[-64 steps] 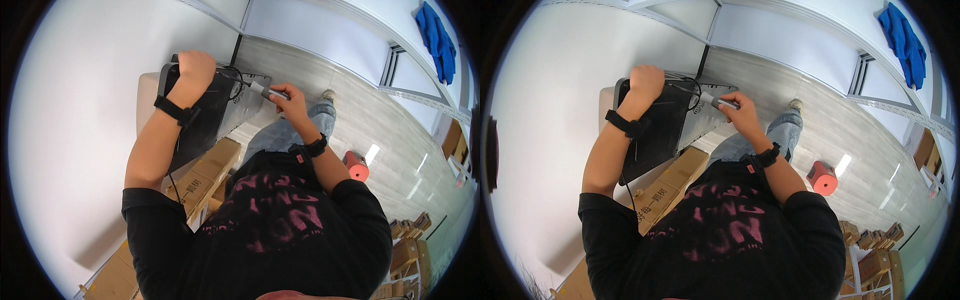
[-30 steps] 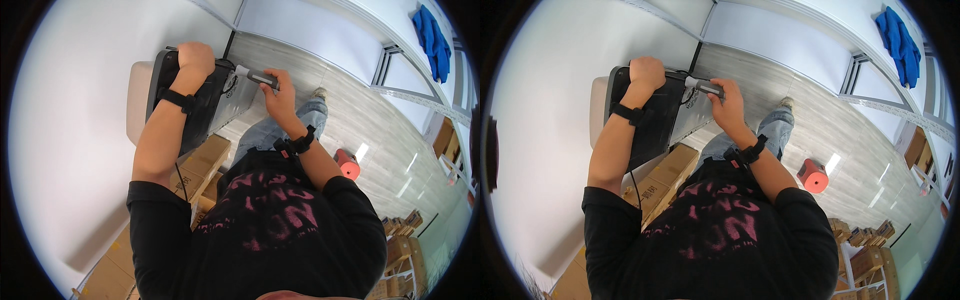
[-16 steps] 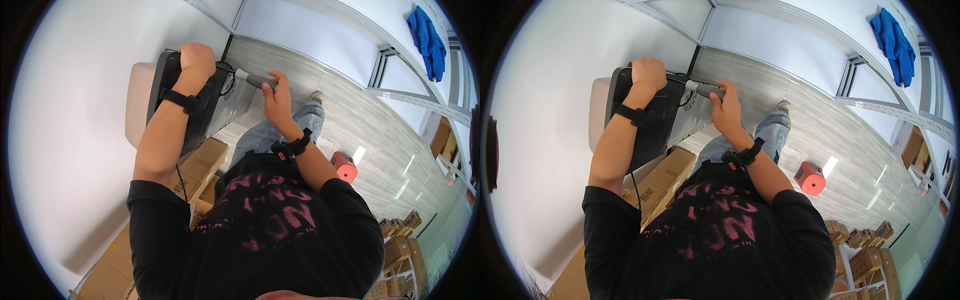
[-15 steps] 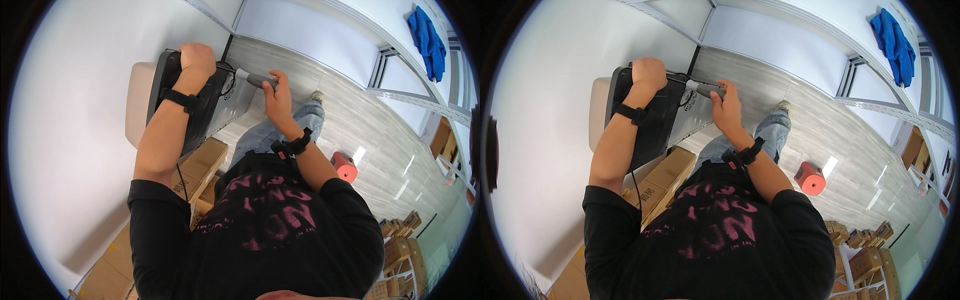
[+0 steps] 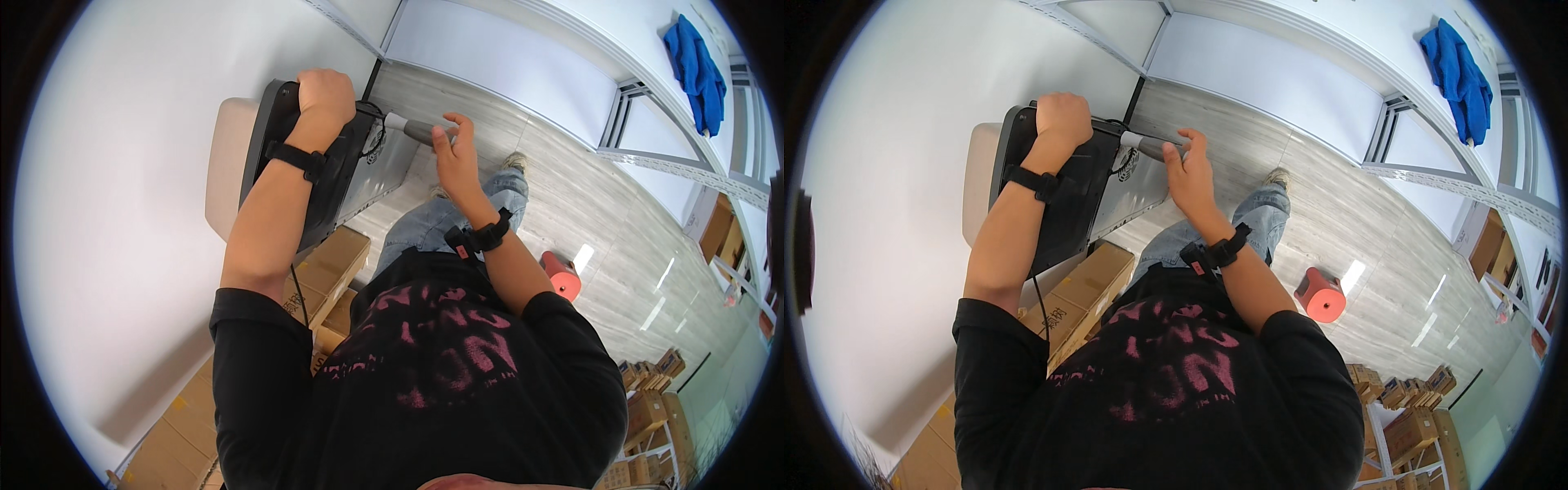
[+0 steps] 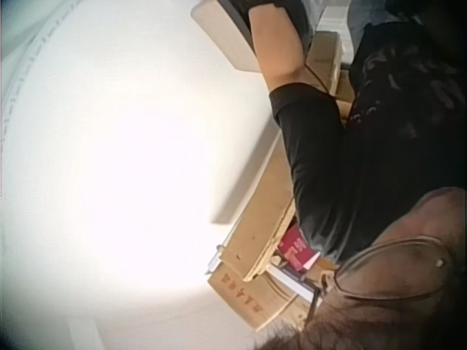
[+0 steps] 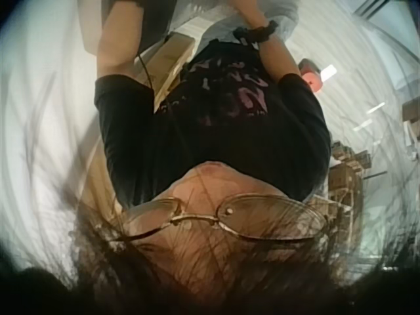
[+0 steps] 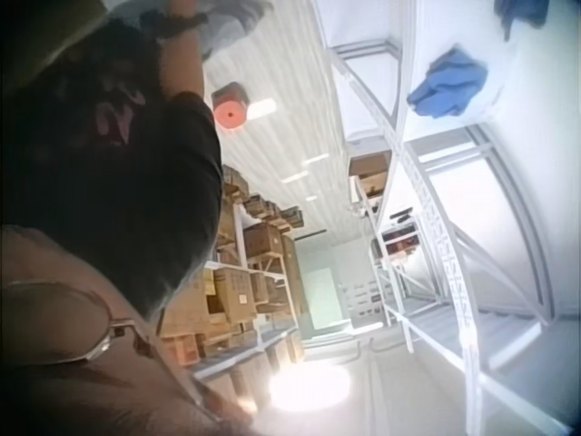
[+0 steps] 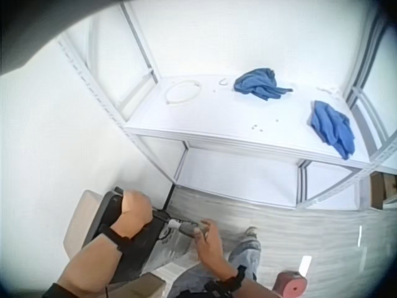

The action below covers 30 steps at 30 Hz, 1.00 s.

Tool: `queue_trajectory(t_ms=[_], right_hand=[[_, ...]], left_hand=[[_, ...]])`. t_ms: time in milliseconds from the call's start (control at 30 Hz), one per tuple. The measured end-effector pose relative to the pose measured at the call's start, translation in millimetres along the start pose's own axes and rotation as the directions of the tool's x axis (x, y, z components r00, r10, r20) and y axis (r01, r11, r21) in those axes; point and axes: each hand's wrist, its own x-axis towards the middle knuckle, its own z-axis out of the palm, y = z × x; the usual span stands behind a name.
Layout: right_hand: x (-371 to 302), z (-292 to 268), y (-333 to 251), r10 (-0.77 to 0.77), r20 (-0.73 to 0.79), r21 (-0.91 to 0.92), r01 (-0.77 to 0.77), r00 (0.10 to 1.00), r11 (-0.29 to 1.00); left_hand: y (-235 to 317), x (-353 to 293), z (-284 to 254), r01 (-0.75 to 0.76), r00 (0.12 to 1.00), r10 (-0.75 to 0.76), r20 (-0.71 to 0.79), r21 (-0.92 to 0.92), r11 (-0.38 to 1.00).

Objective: The person uses a screwdriver to secure screws into a black electronic device mounted on a white shelf. They then wipe the device with a blue cloth and continue tightening screws.

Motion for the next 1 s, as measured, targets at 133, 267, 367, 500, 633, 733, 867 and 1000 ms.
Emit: queue_trajectory(t_ms=[133, 267, 367, 500, 633, 733, 867, 1000], right_hand=[[0, 5, 12, -0.187, -0.1, 0.124, 0.199, 0.977, 0.972], [1, -2, -8, -0.132, -0.005, -0.121, 0.13, 0.991, 0.984], [0, -7, -25, 0.071, 0.079, -0.063, -0.066, 0.994, 0.996], [-2, 3, 2, -0.087, -0.049, 0.113, 0.092, 0.995, 0.989], [0, 4, 10, -0.069, -0.067, 0.054, 0.073, 0.995, 0.996], [-2, 2, -5, -0.082, -0.061, -0.081, 0.077, 0.995, 0.994], [-2, -2, -16, -0.02, -0.025, -0.07, 0.019, 0.999, 0.997], [1, -4, -5, -0.012, 0.0, 0.004, 0.012, 1.0, 1.0]], left_hand=[[2, -4, -10, 0.005, 1.0, -0.005, 0.002, -0.014, 1.0], [2, -4, -2, 0.013, 0.999, -0.012, -0.049, 0.012, 1.0], [-1, 1, -2, -0.01, 0.998, 0.012, 0.067, -0.032, 0.999], [0, 3, -2, -0.005, 0.998, 0.006, 0.059, -0.016, 1.0], [1, 3, -1, 0.0, 0.999, 0.0, 0.037, -0.01, 1.0], [0, 3, 2, 0.003, 1.0, -0.003, 0.024, -0.011, 1.0], [1, -1, -3, 0.022, 1.0, -0.022, -0.01, -0.012, 1.0], [1, 0, -3, 0.026, 0.999, -0.026, -0.033, 0.007, 1.0]])
